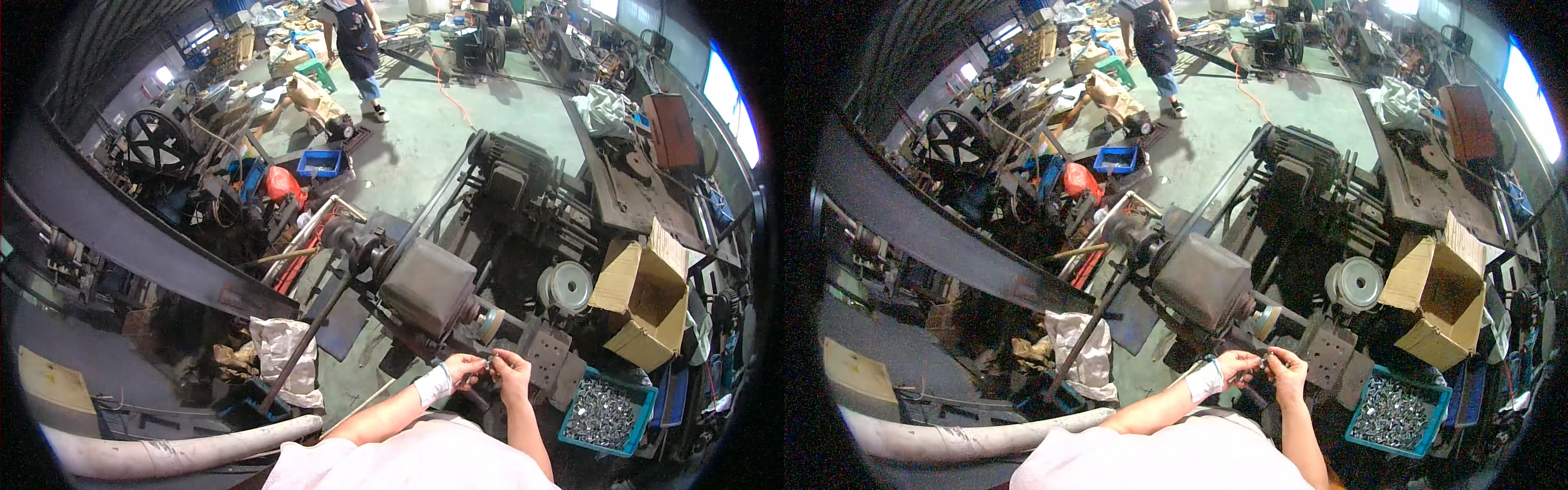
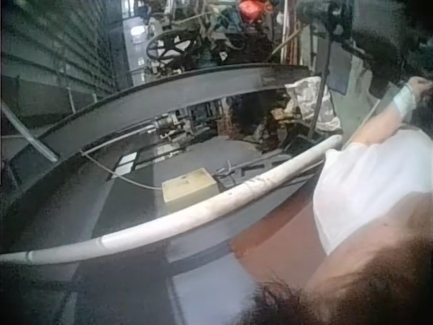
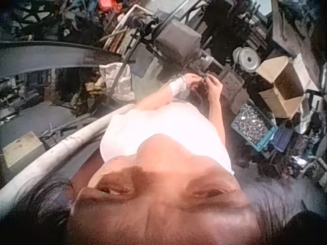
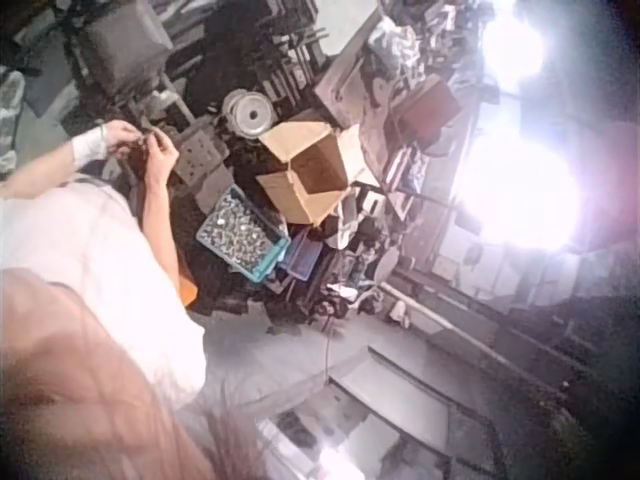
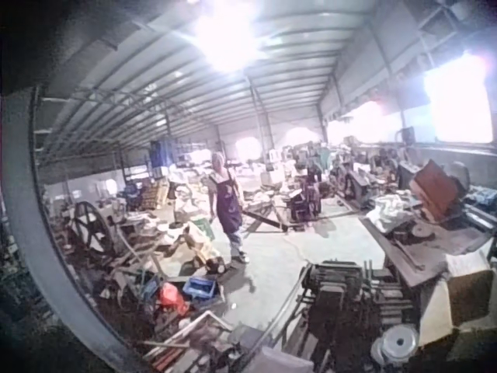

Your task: The person picks small metal parts from a blue bin and grinds them against a rotating bench grinder wheel. They handle the parts one by one, rotating them to grind different edges, and then place the finished pieces into a cardboard box. The process is repetitive and continuous throughout the clip.

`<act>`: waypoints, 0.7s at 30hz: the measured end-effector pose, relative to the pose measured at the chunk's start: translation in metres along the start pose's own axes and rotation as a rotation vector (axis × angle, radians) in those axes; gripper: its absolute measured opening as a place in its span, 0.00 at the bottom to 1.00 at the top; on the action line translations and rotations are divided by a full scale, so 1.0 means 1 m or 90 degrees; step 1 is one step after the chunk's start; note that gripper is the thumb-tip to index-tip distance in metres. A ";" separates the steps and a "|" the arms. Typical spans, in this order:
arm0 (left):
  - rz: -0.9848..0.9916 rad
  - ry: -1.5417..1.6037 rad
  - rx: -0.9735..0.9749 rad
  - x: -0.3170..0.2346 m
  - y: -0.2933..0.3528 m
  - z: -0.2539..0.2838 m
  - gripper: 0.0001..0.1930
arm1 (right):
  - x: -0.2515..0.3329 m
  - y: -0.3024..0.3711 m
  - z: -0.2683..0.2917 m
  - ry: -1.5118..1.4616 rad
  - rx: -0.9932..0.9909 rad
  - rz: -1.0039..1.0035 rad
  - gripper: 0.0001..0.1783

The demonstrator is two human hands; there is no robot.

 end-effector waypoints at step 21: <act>-0.080 -0.101 -0.064 0.011 -0.008 0.003 0.11 | -0.009 0.002 -0.001 -0.003 -0.066 -0.032 0.05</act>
Point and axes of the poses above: each hand's wrist, its own y-axis away from the middle knuckle, its own z-axis out of the back of the hand, x = y × z, the point moved 1 cm from there along -y, towards the middle knuckle
